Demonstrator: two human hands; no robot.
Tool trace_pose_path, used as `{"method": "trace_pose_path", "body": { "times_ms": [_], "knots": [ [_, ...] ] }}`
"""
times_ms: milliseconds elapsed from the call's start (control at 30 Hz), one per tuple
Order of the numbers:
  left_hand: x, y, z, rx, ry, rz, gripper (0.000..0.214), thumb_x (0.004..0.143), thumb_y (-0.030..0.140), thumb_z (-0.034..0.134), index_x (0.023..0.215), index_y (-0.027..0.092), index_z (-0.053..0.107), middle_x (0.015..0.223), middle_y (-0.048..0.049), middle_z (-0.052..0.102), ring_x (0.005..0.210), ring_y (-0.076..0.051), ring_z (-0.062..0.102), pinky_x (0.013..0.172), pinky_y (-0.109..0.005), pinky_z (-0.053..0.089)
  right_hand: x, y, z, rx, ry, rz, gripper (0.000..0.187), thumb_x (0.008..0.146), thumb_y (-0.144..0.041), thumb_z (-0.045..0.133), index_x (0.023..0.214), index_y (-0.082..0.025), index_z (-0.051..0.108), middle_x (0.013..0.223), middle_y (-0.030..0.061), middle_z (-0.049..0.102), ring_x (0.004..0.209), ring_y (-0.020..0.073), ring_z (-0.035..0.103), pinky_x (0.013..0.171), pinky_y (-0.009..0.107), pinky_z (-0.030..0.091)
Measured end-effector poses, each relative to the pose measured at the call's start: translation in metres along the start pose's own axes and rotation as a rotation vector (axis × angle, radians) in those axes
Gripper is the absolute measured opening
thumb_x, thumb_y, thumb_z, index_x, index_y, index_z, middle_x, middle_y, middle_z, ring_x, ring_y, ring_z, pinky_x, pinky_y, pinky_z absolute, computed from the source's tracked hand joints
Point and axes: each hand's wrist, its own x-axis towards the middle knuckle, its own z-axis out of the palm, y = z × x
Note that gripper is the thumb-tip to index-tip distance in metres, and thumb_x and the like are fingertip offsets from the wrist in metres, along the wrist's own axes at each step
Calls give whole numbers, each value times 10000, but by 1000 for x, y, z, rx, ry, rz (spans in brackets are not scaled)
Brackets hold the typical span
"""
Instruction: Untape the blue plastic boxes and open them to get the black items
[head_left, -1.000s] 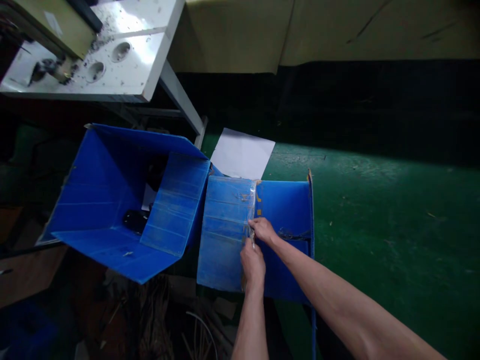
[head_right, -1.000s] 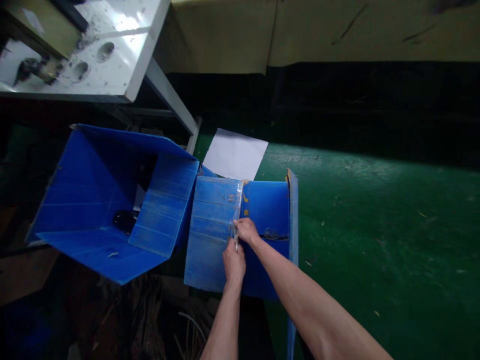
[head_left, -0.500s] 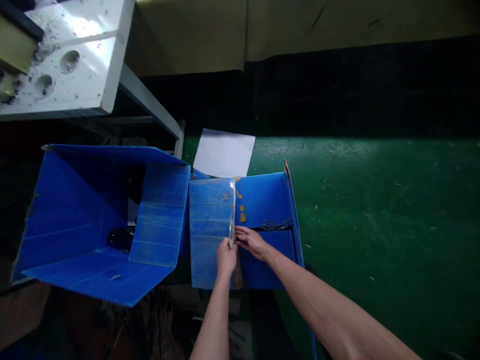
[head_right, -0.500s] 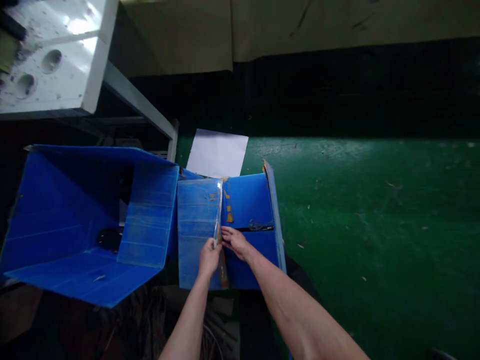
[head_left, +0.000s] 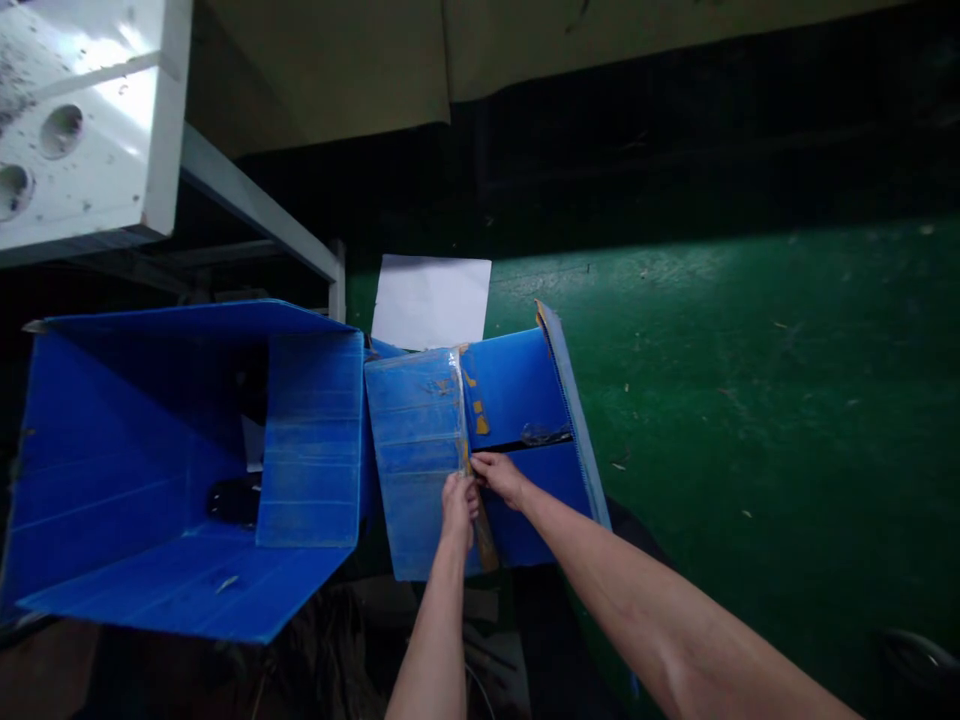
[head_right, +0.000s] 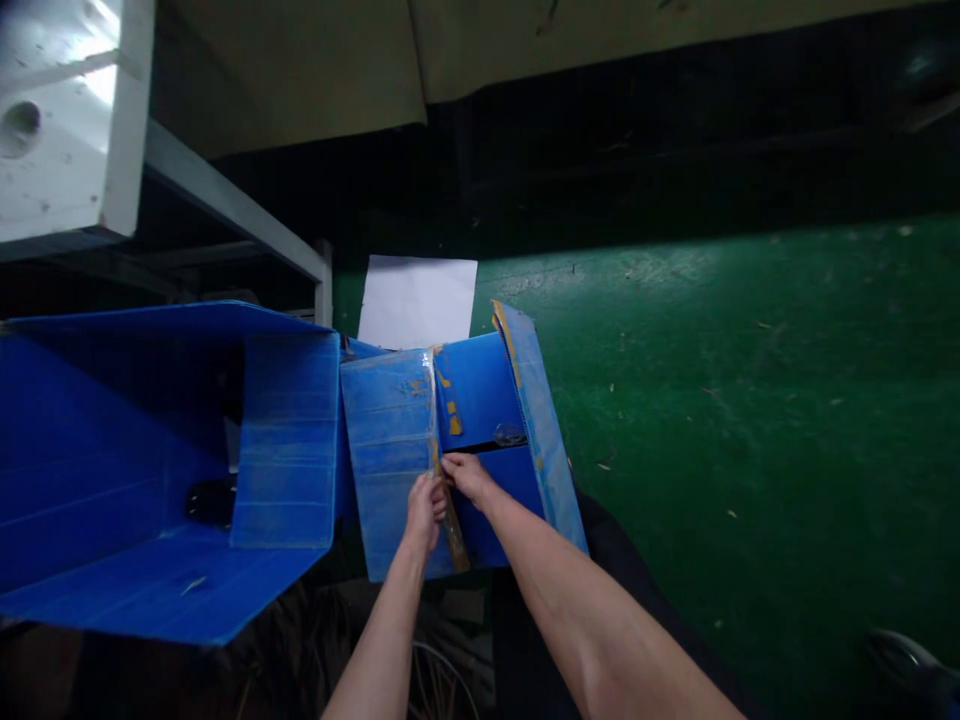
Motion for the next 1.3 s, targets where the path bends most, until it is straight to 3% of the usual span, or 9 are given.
{"method": "trace_pose_path", "body": {
  "times_ms": [167,333,467,600,767,900,1000,1133,1300],
  "knots": [
    [0,1,4,44,83,3,347,876,532,627,909,194,560,586,88,435,464,-82,390,494,-217,299,1,-11,8,-361,172,6,222,977,-379,678,976,-160,714,1061,50,743,1014,217,700,942,433,576],
    [-7,0,-4,150,151,29,309,899,493,581,914,186,611,608,38,541,543,-138,516,540,-246,368,2,-16,21,-515,275,16,191,988,-375,663,990,-191,715,1085,54,739,1031,209,698,941,408,574],
    [-4,2,-14,268,155,68,284,921,455,550,916,186,644,699,-11,636,647,-178,602,618,-276,427,6,-14,20,-541,281,26,196,992,-373,657,1011,-186,712,1092,54,734,1014,209,697,926,407,581],
    [6,7,-17,403,121,128,250,955,361,495,911,193,675,835,-65,704,808,-219,647,727,-307,440,3,-10,13,-514,200,-16,236,998,-389,647,1020,-163,712,1072,54,744,993,209,707,927,426,587],
    [6,15,-14,550,80,219,159,901,306,593,795,203,650,837,-60,661,852,-231,623,777,-312,414,2,-6,6,-447,155,-29,247,988,-382,663,1055,-149,709,1067,51,741,974,213,711,898,423,600],
    [1,14,-9,610,136,260,152,889,264,615,752,201,601,833,-49,631,851,-219,609,805,-315,410,8,-3,4,-404,168,-6,266,984,-390,670,1087,-147,697,1086,57,734,945,205,712,853,403,613],
    [6,9,-10,603,174,215,141,911,228,602,776,186,606,783,-25,620,806,-197,606,794,-322,432,11,-2,4,-419,196,20,256,992,-396,656,1078,-158,699,1092,56,732,938,198,709,845,390,615],
    [20,-1,-15,532,177,107,237,972,349,618,835,156,633,743,13,628,687,-146,599,714,-308,496,12,-1,6,-486,249,64,219,982,-369,674,1040,-160,703,1077,56,734,963,199,705,883,408,604],
    [31,-5,-10,476,237,52,267,997,403,605,1054,146,651,909,-23,696,767,-152,660,762,-333,556,16,1,6,-523,286,98,189,980,-356,678,1016,-173,710,1074,53,737,981,200,701,913,413,592]
  ]
}}
